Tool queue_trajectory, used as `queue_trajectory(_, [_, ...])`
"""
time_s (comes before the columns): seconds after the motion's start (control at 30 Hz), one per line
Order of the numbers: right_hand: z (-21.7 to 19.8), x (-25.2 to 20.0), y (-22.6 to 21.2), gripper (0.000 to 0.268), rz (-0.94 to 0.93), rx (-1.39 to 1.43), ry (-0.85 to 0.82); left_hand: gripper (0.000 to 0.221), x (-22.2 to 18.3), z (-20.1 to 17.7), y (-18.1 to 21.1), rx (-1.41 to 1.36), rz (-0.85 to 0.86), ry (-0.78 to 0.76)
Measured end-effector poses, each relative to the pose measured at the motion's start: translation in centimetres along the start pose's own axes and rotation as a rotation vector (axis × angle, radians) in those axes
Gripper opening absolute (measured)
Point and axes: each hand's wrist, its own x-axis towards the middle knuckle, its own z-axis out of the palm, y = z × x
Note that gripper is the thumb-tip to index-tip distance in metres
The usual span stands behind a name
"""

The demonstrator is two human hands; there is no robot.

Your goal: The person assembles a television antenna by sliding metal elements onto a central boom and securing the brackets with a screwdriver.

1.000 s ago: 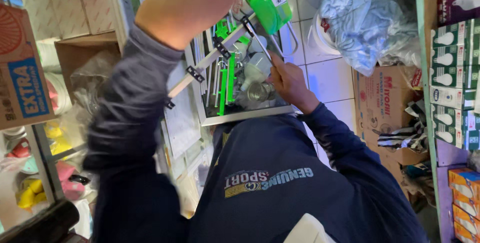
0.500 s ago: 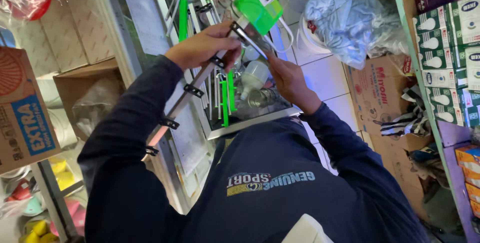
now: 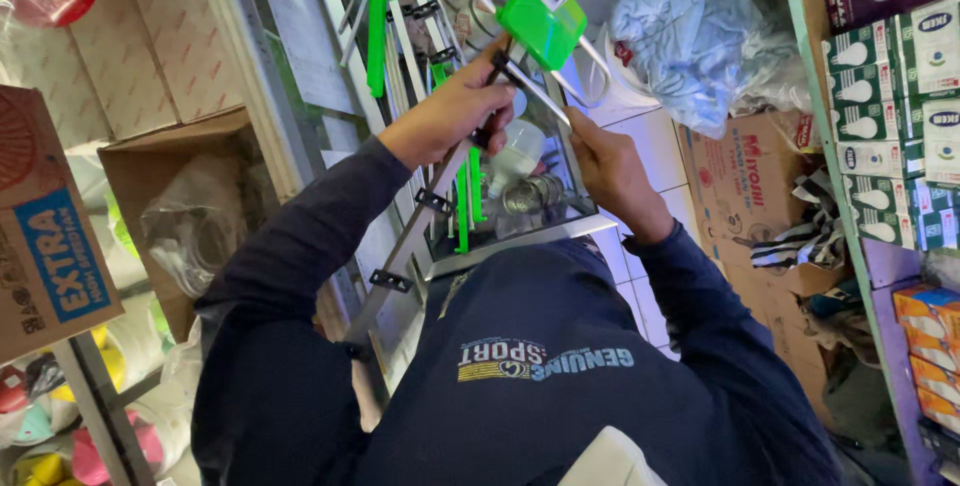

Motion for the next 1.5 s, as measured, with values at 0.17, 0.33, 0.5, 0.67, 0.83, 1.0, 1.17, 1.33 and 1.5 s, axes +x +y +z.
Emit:
queue_trajectory(0.17, [-1.4,0.6,0.0,0.033,0.192,0.123,-0.225,0.065,0.4,-0.3,-0.5,-0.013,-0.030,-0.004])
queue_trajectory(0.33, [-1.8,0.8,-1.2,0.032,-0.162,-0.233,0.032,0.068,1.1,-0.2,-1.0,-0.090,0.018,0.029])
queue_trajectory(0.5, [-3.2,2.1,-0.6,0.031,-0.032,-0.115,-0.151,0.054,1.4,-0.5,-1.3,-0.155,-0.046,0.057])
queue_trajectory(0.67, [-5.0,3.4,0.1,0.026,0.143,0.272,-0.415,0.058,0.8,0.4,-0.6,-0.098,-0.008,0.060])
queue_trajectory(0.83, [-3.8,2.3,-1.3,0.029,-0.106,-0.337,-0.114,0.040,0.9,-0.1,-1.5,-0.179,0.007,0.073])
queue_trajectory(1.0, [-4.8,3.9,0.0,0.026,-0.091,0.068,-0.305,0.027,1.3,-1.1,-2.2,-0.266,-0.039,0.045])
queue_trajectory(1.17, [-4.7,3.5,-0.6,0.029,-0.016,-0.012,-0.208,0.048,0.5,-0.1,-0.7,-0.286,0.070,-0.004])
queue_trajectory(1.33, [-3.7,2.9,-2.1,0.020,-0.275,-0.233,0.184,0.061,0.0,0.9,0.3,-0.213,0.156,0.017])
queue_trajectory(1.5, [-3.6,2.7,-2.6,0.024,-0.288,-0.351,0.231,0.078,-0.6,1.8,0.9,-0.170,0.265,-0.065])
